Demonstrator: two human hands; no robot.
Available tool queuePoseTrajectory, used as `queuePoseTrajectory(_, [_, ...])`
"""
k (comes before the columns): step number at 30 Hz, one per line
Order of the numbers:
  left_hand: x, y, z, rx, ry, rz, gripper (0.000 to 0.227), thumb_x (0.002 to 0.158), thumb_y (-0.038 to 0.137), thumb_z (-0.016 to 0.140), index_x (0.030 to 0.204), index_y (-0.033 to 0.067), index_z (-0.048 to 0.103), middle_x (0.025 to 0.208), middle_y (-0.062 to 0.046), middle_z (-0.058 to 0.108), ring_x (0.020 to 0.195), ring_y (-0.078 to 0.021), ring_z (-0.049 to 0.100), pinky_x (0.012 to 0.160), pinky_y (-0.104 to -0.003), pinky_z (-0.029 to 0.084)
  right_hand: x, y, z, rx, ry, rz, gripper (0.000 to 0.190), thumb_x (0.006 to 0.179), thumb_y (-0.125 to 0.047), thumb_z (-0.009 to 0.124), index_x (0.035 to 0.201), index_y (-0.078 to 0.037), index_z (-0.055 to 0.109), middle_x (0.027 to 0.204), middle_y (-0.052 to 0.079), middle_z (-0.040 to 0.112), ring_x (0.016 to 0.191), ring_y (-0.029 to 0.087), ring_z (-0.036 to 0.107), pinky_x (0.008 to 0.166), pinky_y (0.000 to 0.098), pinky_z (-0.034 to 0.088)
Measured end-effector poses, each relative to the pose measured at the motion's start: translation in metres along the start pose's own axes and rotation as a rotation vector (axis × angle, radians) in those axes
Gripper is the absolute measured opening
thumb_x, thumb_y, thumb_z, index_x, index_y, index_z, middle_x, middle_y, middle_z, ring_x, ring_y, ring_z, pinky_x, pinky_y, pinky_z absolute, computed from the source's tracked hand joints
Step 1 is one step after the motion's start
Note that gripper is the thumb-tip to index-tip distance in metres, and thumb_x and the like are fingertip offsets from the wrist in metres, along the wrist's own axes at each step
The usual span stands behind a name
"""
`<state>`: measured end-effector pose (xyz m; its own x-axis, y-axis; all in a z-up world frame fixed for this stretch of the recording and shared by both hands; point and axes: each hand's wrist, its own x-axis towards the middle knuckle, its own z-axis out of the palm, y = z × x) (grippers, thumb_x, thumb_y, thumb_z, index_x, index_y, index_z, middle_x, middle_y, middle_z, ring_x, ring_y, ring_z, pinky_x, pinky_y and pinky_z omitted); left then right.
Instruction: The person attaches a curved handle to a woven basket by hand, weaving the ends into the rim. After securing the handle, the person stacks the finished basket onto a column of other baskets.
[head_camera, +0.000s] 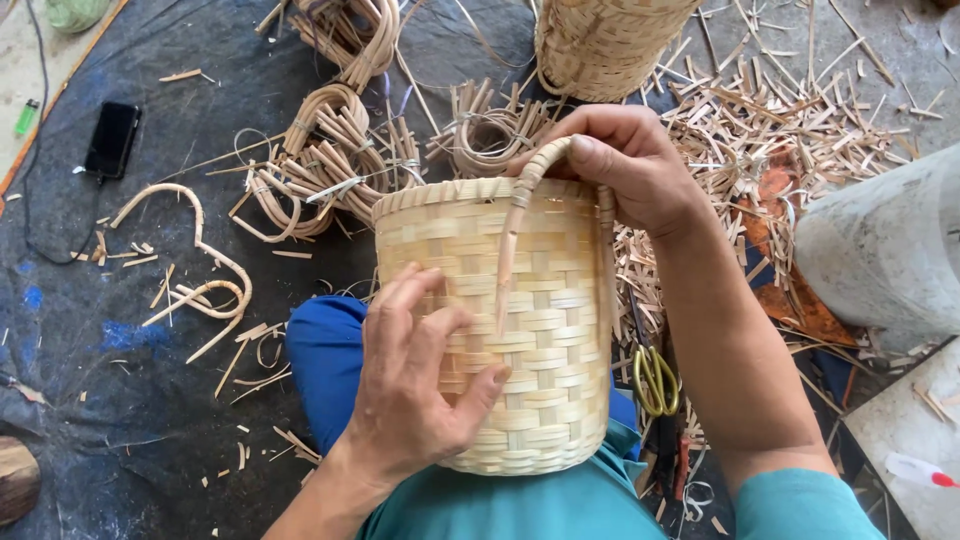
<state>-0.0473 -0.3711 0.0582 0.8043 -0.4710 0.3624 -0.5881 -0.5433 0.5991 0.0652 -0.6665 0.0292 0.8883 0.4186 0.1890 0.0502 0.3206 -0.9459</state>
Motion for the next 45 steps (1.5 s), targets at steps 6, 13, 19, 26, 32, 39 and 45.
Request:
queuePoseTrajectory(6, [0.001, 0.006, 0.012, 0.039, 0.077, 0.024, 0.050, 0.083, 0.032, 0.077, 0.119, 0.0044, 0.057, 0.137, -0.022, 0.047, 0.137, -0.0432, 0.042, 0.117, -0.057, 0.032, -0.011, 0.007, -0.008, 0.087, 0.049, 0.032, 0.027, 0.109, -0.019, 0.062, 0.118, 0.006, 0.065, 0.120, 0.024, 0.073, 0.112, 0.025, 0.073, 0.102, 0.0401, 0.060])
queuePoseTrajectory(13, [0.002, 0.013, 0.019, 0.054, 0.100, 0.032, 0.053, 0.080, 0.030, 0.074, 0.120, 0.0024, 0.051, 0.137, -0.023, 0.045, 0.137, -0.0442, 0.042, 0.117, -0.062, 0.028, -0.022, 0.008, -0.013, 0.116, 0.096, 0.014, 0.026, 0.110, -0.020, 0.063, 0.118, 0.005, 0.065, 0.120, 0.024, 0.073, 0.112, 0.026, 0.073, 0.103, 0.0398, 0.059])
queuePoseTrajectory(19, [0.004, 0.018, 0.021, 0.130, 0.070, 0.041, 0.053, 0.080, 0.031, 0.073, 0.120, 0.0019, 0.055, 0.138, -0.022, 0.045, 0.137, -0.0428, 0.041, 0.117, -0.063, 0.027, -0.025, 0.007, -0.015, 0.072, 0.105, -0.005, 0.026, 0.110, -0.020, 0.063, 0.117, 0.005, 0.065, 0.119, 0.025, 0.073, 0.111, 0.026, 0.074, 0.101, 0.0384, 0.060])
queuePoseTrajectory(26, [0.016, 0.019, 0.021, 0.144, 0.035, 0.032, 0.053, 0.077, 0.035, 0.073, 0.116, 0.0032, 0.057, 0.133, -0.020, 0.045, 0.134, -0.0400, 0.038, 0.115, -0.059, 0.025, -0.024, 0.001, -0.013, 0.038, 0.062, -0.027, 0.027, 0.109, -0.021, 0.065, 0.116, 0.005, 0.067, 0.114, 0.023, 0.074, 0.105, 0.022, 0.074, 0.102, 0.0367, 0.060])
queuePoseTrajectory(32, [0.020, 0.020, 0.022, 0.055, 0.009, -0.030, 0.052, 0.072, 0.033, 0.075, 0.109, 0.0046, 0.053, 0.130, -0.020, 0.042, 0.131, -0.0374, 0.035, 0.112, -0.056, 0.023, -0.030, -0.033, -0.008, -0.223, 0.104, -0.091, 0.030, 0.114, -0.022, 0.063, 0.124, 0.005, 0.068, 0.116, 0.017, 0.074, 0.107, 0.017, 0.073, 0.099, 0.0302, 0.060])
queuePoseTrajectory(39, [0.019, 0.029, 0.024, 0.037, 0.051, -0.014, 0.054, 0.070, 0.032, 0.077, 0.110, 0.0053, 0.053, 0.126, -0.019, 0.042, 0.132, -0.0386, 0.035, 0.113, -0.057, 0.022, -0.047, -0.056, -0.006, -0.724, 0.283, -0.036, 0.020, 0.109, -0.015, 0.068, 0.117, 0.003, 0.073, 0.080, 0.003, 0.068, 0.059, 0.003, 0.052, 0.050, 0.0188, 0.038])
queuePoseTrajectory(45, [0.017, 0.032, 0.022, 0.053, 0.038, -0.017, 0.055, 0.070, 0.032, 0.078, 0.112, 0.0044, 0.055, 0.125, -0.018, 0.042, 0.132, -0.0386, 0.036, 0.114, -0.057, 0.022, -0.036, -0.089, 0.027, -1.170, 0.138, -0.272, 0.014, 0.110, -0.009, 0.071, 0.117, 0.003, 0.072, 0.088, 0.009, 0.071, 0.069, 0.009, 0.064, 0.059, 0.0230, 0.049])
